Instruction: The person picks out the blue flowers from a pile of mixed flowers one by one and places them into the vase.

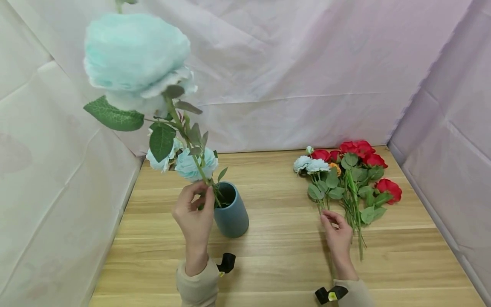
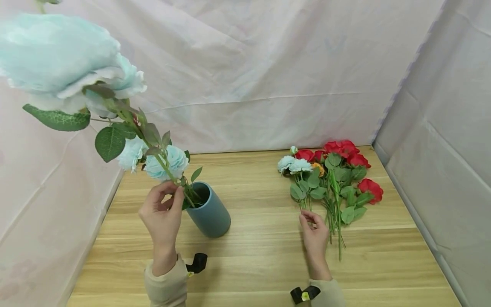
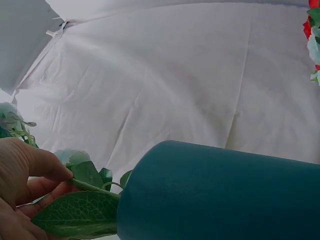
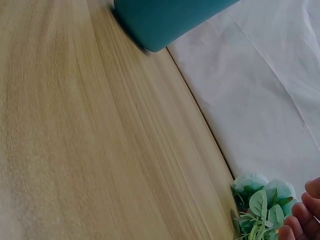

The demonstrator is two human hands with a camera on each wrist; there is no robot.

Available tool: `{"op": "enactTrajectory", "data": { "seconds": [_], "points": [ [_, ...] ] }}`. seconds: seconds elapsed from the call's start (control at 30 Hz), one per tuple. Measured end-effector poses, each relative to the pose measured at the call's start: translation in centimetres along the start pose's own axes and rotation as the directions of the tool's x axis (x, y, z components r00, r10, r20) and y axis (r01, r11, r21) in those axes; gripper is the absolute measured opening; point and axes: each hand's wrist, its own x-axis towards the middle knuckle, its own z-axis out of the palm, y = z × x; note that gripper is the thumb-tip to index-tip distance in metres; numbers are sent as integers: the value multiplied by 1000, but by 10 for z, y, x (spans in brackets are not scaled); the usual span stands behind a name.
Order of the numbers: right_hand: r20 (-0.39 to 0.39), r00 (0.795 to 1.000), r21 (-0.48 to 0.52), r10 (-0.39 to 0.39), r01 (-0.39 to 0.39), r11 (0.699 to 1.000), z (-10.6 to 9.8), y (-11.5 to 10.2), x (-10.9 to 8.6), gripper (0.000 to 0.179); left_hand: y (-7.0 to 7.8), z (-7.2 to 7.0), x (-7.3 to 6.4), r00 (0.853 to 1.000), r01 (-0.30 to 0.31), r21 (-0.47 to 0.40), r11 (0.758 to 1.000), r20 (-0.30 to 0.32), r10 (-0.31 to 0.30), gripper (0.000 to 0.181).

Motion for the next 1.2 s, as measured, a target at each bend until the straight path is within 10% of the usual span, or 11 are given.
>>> {"op": "enactTrajectory", "data": {
  "seconds": [1.2],
  "points": [
    [-16, 1000, -13, 7, -8, 1000, -3, 7, 2, 16, -13, 5, -17, 997, -46, 5, 999, -62, 46, 14]
  ]
}}
